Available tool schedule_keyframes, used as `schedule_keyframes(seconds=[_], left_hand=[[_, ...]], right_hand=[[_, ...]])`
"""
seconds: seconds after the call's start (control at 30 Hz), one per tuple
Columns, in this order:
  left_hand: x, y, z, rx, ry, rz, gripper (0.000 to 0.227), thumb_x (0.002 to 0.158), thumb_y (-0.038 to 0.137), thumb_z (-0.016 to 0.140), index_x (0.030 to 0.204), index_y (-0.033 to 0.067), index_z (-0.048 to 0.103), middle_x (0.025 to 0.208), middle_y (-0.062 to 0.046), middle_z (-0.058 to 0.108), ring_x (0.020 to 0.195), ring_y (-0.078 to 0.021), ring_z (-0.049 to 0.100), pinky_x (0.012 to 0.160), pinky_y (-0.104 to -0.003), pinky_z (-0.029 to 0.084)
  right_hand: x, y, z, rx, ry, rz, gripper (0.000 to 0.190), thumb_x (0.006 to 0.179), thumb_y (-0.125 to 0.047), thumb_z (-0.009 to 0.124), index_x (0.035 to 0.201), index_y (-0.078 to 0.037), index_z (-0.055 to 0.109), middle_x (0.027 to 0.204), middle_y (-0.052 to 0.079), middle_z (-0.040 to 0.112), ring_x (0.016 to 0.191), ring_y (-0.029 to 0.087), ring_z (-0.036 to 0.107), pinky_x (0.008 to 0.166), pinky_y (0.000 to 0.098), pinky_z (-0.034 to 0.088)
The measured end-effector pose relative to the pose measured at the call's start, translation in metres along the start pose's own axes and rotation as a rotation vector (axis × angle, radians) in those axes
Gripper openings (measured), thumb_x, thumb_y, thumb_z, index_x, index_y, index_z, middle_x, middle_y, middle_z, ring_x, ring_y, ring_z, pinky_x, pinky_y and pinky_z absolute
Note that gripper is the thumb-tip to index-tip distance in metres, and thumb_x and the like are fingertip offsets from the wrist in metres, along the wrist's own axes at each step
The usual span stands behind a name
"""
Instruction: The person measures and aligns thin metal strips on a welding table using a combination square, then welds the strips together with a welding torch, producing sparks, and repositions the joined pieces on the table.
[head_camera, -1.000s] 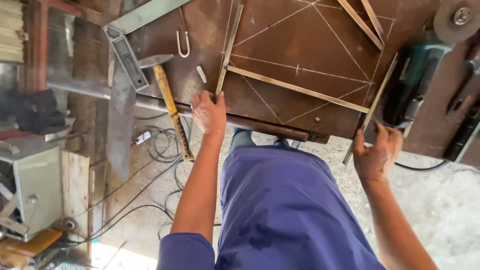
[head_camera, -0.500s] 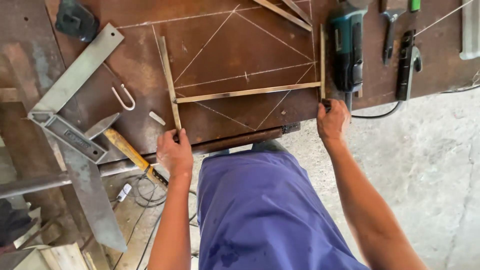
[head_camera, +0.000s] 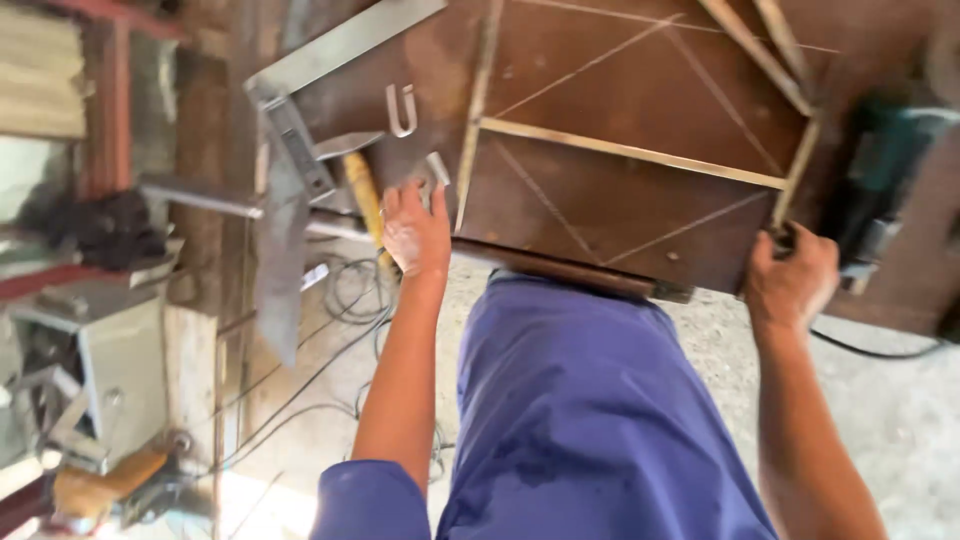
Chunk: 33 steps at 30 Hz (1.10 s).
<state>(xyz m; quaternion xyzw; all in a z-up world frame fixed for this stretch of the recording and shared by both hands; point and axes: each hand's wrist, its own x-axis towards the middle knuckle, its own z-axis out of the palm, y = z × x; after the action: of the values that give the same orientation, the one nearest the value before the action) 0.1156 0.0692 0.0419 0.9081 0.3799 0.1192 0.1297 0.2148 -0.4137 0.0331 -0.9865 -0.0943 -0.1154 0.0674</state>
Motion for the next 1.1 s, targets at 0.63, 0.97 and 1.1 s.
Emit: schedule_keyframes(seconds=[0.63, 0.97, 1.1], left_hand=[[0.121, -0.138, 0.004, 0.131, -0.034, -0.321, 0.053, 0.081, 0.038, 0.084, 0.115, 0.0112, 0.052, 0.111, -0.012, 0.051, 0.109, -0.0407, 0.061, 0.084, -0.054, 0.059], [0.167, -0.133, 0.0, 0.081, -0.02, -0.298, 0.057, 0.078, 0.029, 0.075, 0.126, 0.0103, 0.05, 0.119, -0.017, 0.048, 0.116, -0.0433, 0.057, 0.093, -0.054, 0.056], [0.192, -0.166, 0.025, 0.013, -0.051, -0.432, 0.068, 0.08, 0.049, 0.085, 0.122, 0.0064, 0.051, 0.115, -0.021, 0.056, 0.112, -0.0449, 0.064, 0.096, -0.054, 0.054]], right_hand=[[0.05, -0.212, -0.032, 0.597, -0.26, -0.149, 0.018, 0.093, -0.016, 0.086, 0.108, -0.01, 0.08, 0.094, 0.009, 0.073, 0.088, 0.029, 0.073, 0.076, 0.036, 0.056], [0.038, -0.25, -0.04, 0.574, -0.55, -0.145, 0.024, 0.092, -0.029, 0.078, 0.111, -0.015, 0.076, 0.095, 0.008, 0.071, 0.092, 0.032, 0.072, 0.079, 0.0403, 0.057], [0.042, -0.261, -0.046, 0.537, -0.625, -0.131, 0.027, 0.091, -0.03, 0.076, 0.112, -0.013, 0.074, 0.097, 0.011, 0.071, 0.095, 0.035, 0.071, 0.081, 0.0445, 0.057]])
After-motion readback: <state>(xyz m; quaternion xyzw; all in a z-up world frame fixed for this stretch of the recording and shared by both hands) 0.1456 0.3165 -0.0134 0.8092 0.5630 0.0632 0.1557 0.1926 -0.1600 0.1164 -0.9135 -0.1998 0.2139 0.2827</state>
